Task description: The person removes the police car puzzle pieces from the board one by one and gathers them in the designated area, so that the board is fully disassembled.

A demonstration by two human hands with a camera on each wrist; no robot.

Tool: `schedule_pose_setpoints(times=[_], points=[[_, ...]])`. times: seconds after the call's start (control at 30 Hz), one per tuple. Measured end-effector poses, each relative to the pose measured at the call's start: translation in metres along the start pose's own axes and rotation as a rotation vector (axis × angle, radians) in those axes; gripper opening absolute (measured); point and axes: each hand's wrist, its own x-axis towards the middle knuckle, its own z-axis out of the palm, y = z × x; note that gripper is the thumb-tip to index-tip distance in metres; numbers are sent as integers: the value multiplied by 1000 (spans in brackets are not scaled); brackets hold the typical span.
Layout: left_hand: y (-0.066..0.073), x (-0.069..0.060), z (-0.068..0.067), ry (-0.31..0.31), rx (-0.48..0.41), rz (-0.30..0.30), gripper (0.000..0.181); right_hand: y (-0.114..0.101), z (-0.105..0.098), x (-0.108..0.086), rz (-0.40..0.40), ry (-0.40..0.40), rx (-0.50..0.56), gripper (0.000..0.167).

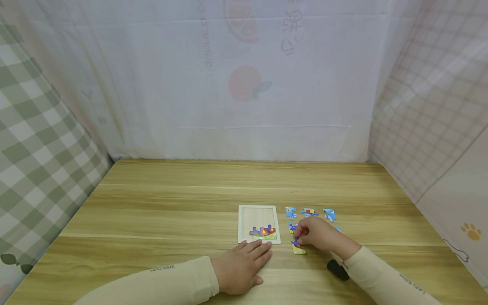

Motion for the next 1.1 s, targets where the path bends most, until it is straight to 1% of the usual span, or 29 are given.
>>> schedule_pose_setpoints(times=[0.23, 0.47, 0.7, 0.87, 1.0, 1.1], points=[[0, 0, 0, 4, 11, -8, 62, -1, 1, -2, 5, 11, -15, 11], [1, 0, 0, 1, 17, -9, 61, -2, 0, -5, -48, -18, -6, 15], [0, 0, 0, 10, 23, -5, 62, 1, 1, -3, -65, -21, -33, 13], [0, 0, 0, 6, 19, 0, 61, 2, 0, -2, -109, -41, -79, 11], [0, 0, 0, 4, 10, 2, 61, 2, -1, -2, -153, -57, -111, 13], [0, 0, 0, 7, 5, 1, 61, 2, -2, -2, -175, -62, -117, 15]])
